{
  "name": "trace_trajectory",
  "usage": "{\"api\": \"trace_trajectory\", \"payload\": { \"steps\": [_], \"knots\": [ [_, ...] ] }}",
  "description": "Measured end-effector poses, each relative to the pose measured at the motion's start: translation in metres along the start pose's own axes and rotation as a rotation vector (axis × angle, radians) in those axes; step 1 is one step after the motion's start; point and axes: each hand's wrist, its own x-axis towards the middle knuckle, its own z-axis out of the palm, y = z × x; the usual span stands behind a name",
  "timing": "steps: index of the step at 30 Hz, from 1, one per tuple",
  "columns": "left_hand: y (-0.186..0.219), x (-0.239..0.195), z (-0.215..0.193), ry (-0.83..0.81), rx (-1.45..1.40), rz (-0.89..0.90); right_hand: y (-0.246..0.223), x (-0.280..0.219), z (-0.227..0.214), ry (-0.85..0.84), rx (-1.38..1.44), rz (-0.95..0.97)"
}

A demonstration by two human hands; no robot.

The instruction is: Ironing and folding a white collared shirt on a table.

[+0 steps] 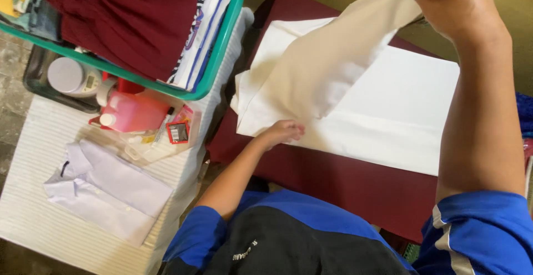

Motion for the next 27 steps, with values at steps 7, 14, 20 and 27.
{"api": "trace_trajectory", "payload": {
  "steps": [7, 14, 20, 27],
  "knots": [
    [0.030, 0.058, 0.025, -0.018, 0.140, 0.012, -0.034, -0.011, -0.037, 0.001, -0.015, -0.091],
    [0.050, 0.059, 0.010, -0.056, 0.421, 0.217, -0.065, -0.059, -0.085, -0.052, 0.109, 0.049],
    [0.032, 0.063, -0.009, 0.081, -0.197, 0.011, -0.041, -0.171, -0.079, -0.118, 0.335, 0.233],
    [0.055, 0.031, -0.018, 0.320, -0.643, -0.116, 0.004, -0.341, -0.009, -0.044, 0.604, 0.724]
  ]
}}
